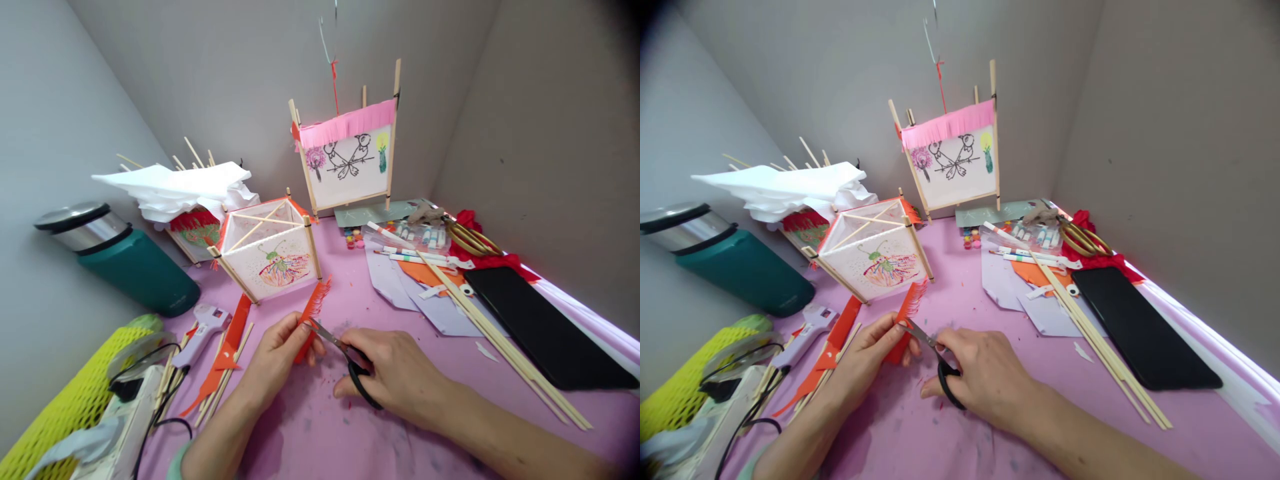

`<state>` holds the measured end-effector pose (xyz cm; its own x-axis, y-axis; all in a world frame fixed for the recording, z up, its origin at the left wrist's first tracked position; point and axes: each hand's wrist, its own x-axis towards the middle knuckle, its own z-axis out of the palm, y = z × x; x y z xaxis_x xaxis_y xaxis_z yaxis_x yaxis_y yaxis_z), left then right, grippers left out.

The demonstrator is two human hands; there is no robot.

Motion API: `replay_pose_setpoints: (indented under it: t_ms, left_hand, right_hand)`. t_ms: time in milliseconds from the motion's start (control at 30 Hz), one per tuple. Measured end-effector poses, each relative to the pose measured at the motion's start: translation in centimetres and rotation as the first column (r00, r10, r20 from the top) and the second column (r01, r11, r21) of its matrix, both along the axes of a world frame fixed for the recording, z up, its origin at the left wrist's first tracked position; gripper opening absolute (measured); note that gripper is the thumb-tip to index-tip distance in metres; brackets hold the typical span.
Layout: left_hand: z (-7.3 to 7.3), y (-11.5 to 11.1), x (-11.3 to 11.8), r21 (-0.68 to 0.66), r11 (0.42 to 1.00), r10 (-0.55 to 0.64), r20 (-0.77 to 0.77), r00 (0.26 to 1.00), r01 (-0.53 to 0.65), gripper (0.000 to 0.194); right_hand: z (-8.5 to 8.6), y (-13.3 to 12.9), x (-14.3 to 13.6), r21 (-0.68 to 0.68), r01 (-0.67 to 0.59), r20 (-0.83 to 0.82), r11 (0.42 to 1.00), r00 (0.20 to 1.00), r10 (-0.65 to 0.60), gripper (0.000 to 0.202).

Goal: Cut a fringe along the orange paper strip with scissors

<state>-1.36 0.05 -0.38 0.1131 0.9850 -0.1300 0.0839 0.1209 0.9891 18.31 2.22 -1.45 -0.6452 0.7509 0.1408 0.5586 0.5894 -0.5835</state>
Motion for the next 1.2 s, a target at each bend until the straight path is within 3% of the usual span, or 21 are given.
replay_pose_setpoints:
  t_ms: [367,567,900,1200]
  left_hand:
    - [0.7,0.3,0.3,-0.023,0.993,0.113,-0.051,0.992,-0.114,0.027]
    - [0.4,0.1,0.2,-0.026,0.997,0.072,-0.009,0.997,-0.073,0.025]
    - [0.6,0.0,0.2,-0.039,0.999,0.027,0.018,0.999,-0.026,0.026]
    - [0.2,-0.3,0.5,-0.07,0.997,-0.023,0.056,0.998,0.027,0.024]
  right_hand:
    - [1.4,0.9,-1.0,-0.065,0.009,0.112,0.998,0.994,-0.002,0.033]
    - [0.9,0.6,-1.3,-0.062,-0.003,-0.01,0.998,1.0,0.002,0.029]
    - [1.0,1.0,-0.7,-0.155,-0.034,-0.034,0.987,0.999,0.029,0.038]
    - [0.9,0.8,-0.9,-0.174,-0.047,-0.089,0.984,0.996,0.032,0.032]
